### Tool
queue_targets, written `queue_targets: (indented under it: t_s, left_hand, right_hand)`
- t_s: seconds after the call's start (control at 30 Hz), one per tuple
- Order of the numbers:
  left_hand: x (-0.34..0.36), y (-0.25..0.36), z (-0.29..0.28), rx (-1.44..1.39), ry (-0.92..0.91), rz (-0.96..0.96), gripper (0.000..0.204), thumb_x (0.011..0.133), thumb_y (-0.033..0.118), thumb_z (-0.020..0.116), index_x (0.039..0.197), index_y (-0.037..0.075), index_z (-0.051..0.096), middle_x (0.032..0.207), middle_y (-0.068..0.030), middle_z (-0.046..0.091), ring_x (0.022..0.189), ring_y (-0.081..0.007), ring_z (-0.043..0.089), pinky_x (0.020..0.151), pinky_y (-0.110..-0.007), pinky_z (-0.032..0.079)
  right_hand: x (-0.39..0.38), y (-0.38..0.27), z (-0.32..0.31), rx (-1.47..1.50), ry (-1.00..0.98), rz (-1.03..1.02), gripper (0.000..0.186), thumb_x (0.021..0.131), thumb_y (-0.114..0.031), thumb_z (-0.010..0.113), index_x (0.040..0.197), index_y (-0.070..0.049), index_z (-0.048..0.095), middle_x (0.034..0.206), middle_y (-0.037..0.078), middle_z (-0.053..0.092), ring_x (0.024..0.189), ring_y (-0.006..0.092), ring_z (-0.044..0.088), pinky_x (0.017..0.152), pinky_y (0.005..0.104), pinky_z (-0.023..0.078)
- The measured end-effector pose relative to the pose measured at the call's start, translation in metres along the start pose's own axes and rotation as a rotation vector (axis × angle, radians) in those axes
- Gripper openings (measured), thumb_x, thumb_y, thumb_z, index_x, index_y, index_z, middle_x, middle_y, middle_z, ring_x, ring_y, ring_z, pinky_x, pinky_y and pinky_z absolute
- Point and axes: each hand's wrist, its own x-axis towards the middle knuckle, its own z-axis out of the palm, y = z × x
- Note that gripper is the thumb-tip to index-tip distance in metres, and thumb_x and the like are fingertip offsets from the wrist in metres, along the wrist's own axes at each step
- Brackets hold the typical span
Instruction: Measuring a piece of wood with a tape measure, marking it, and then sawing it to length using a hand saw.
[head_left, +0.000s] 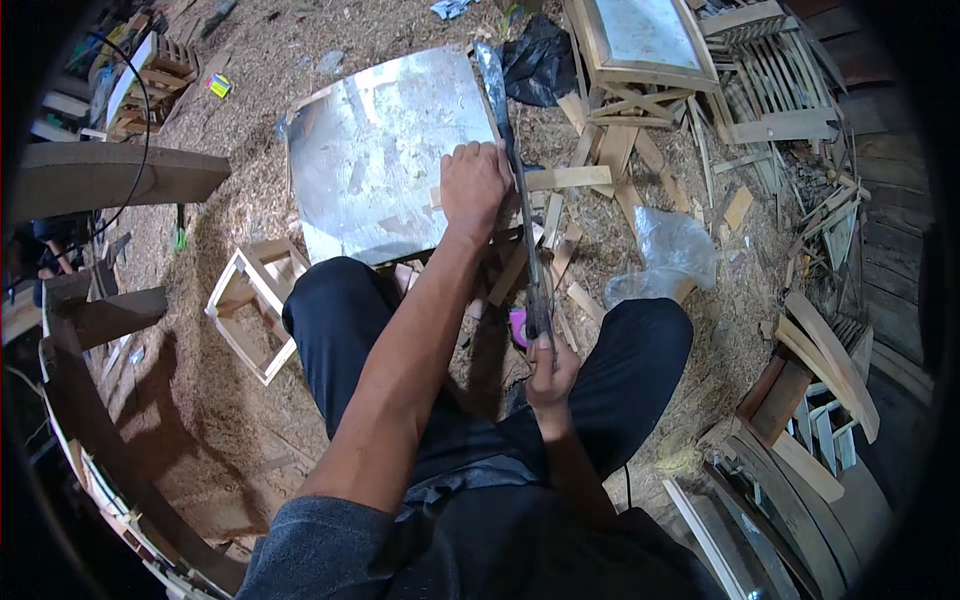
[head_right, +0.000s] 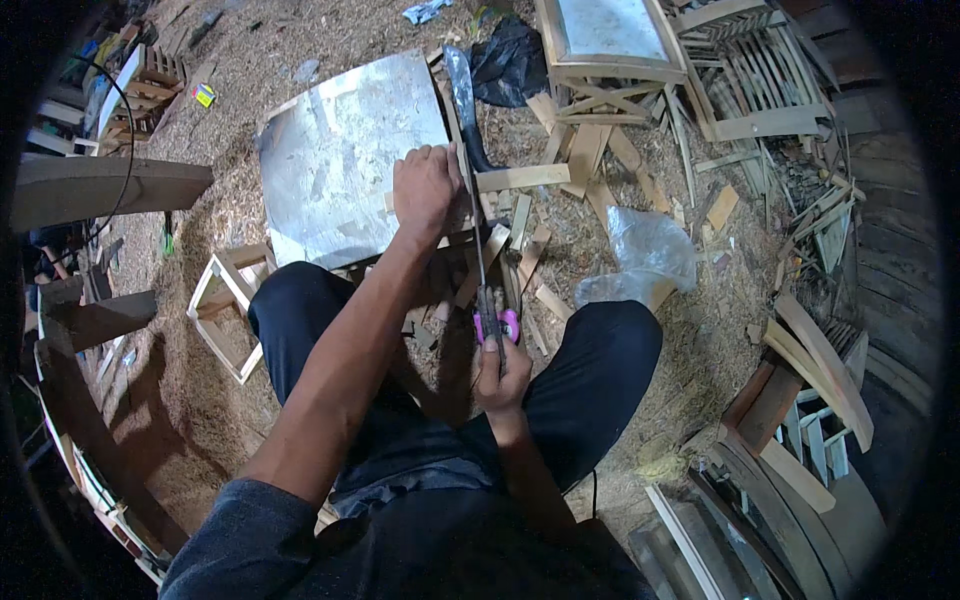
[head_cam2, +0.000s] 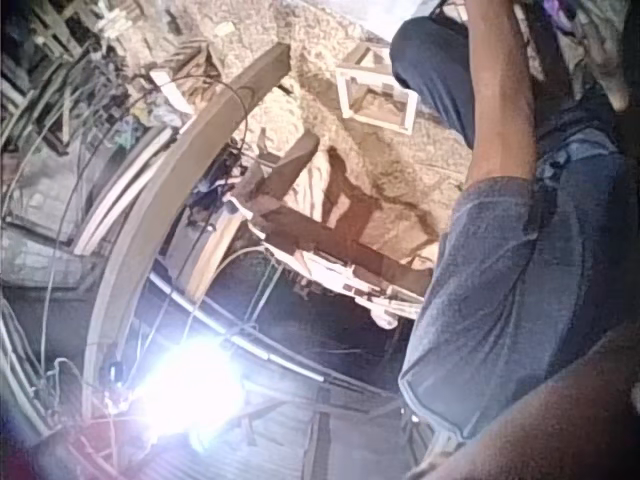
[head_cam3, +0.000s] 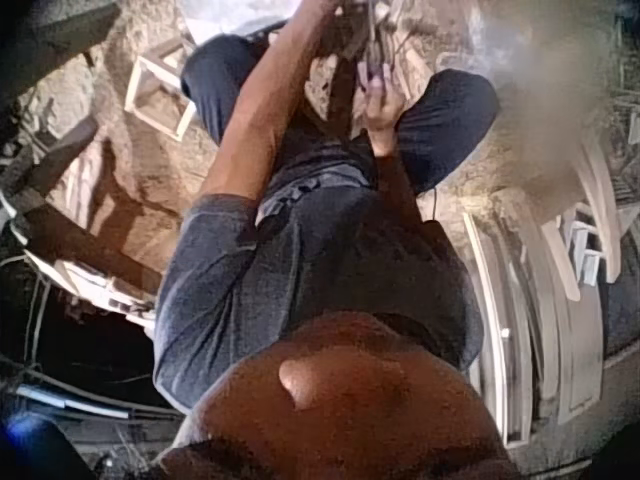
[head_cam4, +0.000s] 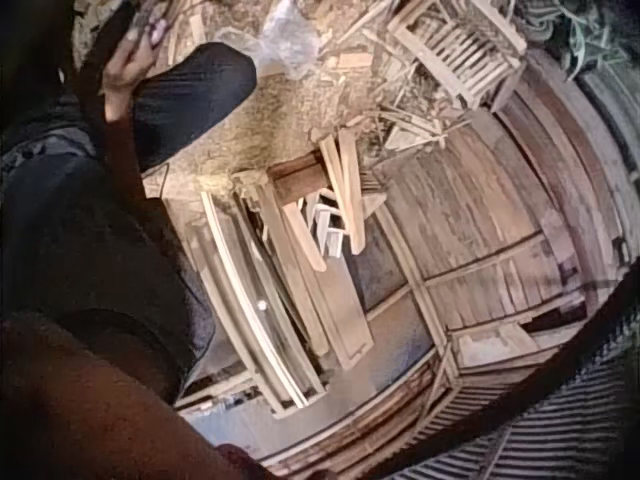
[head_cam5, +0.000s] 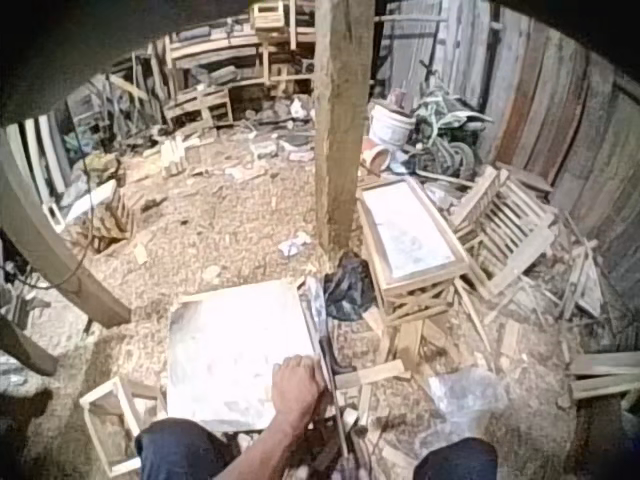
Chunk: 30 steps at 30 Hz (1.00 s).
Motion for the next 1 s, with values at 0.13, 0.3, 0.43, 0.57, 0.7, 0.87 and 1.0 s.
queue_targets:
  t_s: [0.13, 0.3, 0.43, 0.57, 0.7, 0.87, 1.0]
  left_hand:
    - [-0.004, -0.005, 0.002, 0.013, 0.037, 0.0, 0.034, 0.099, 0.027, 0.054, 0.074, 0.007, 0.064, 0.073, -0.013, 0.064, 0.076, -0.0316, 0.063, 0.071, -0.044, 0.044]
    - [0.001, -0.001, 0.004, -0.007, 0.023, -0.021, 0.033, 0.099, 0.026, 0.054, 0.074, 0.006, 0.064, 0.074, -0.0141, 0.064, 0.075, -0.0324, 0.063, 0.07, -0.044, 0.045]
    - [0.006, -0.001, 0.001, -0.022, 0.037, -0.013, 0.033, 0.098, 0.025, 0.053, 0.074, 0.005, 0.063, 0.075, -0.0151, 0.064, 0.077, -0.0345, 0.062, 0.071, -0.047, 0.047]
    - [0.0, -0.014, -0.006, -0.014, -0.007, -0.019, 0.025, 0.096, 0.024, 0.054, 0.083, 0.006, 0.065, 0.084, -0.0136, 0.065, 0.084, -0.0327, 0.062, 0.076, -0.046, 0.046]
    - [-0.035, -0.048, -0.041, -0.307, -0.005, 0.218, 0.019, 0.088, 0.021, 0.064, 0.091, 0.004, 0.059, 0.087, -0.0154, 0.058, 0.085, -0.0357, 0.057, 0.076, -0.047, 0.044]
    - [-0.048, -0.076, -0.072, -0.393, -0.123, 0.266, 0.028, 0.084, 0.024, 0.07, 0.104, 0.005, 0.063, 0.099, -0.0141, 0.062, 0.094, -0.0356, 0.056, 0.084, -0.045, 0.045]
    - [-0.057, -0.082, -0.073, -0.321, -0.107, 0.294, 0.031, 0.087, 0.025, 0.069, 0.112, 0.007, 0.065, 0.109, -0.0136, 0.062, 0.101, -0.0348, 0.056, 0.09, -0.044, 0.044]
  right_hand:
    - [0.0, -0.015, -0.003, 0.015, 0.006, 0.041, 0.04, 0.101, -0.023, 0.047, 0.067, -0.003, 0.048, 0.057, 0.0, 0.043, 0.054, 0.0084, 0.04, 0.052, 0.0264, 0.031]
    - [0.01, -0.007, -0.001, -0.048, 0.031, -0.011, 0.042, 0.102, -0.024, 0.046, 0.065, -0.003, 0.047, 0.057, 0.0, 0.043, 0.053, 0.0078, 0.039, 0.052, 0.0265, 0.03]
    - [0.017, 0.002, -0.014, 0.011, 0.015, 0.034, 0.037, 0.099, -0.024, 0.051, 0.072, 0.0, 0.055, 0.054, 0.004, 0.046, 0.054, 0.012, 0.046, 0.052, 0.0319, 0.035]
    - [0.019, 0.008, -0.011, 0.123, -0.064, 0.008, 0.037, 0.097, -0.026, 0.052, 0.071, 0.0, 0.056, 0.057, 0.004, 0.048, 0.054, 0.0137, 0.046, 0.052, 0.033, 0.036]
    - [0.002, 0.014, 0.001, 0.028, -0.074, -0.12, 0.039, 0.099, -0.02, 0.048, 0.064, -0.003, 0.047, 0.056, 0.003, 0.045, 0.053, 0.0135, 0.042, 0.052, 0.032, 0.032]
    - [-0.018, 0.016, 0.018, -0.014, -0.091, -0.181, 0.037, 0.099, -0.019, 0.048, 0.067, -0.001, 0.051, 0.056, 0.006, 0.047, 0.052, 0.0178, 0.045, 0.052, 0.0342, 0.034]
    - [-0.021, 0.012, 0.017, 0.001, -0.114, -0.107, 0.035, 0.098, -0.017, 0.049, 0.068, 0.0, 0.054, 0.056, 0.008, 0.047, 0.052, 0.0192, 0.048, 0.052, 0.0358, 0.036]
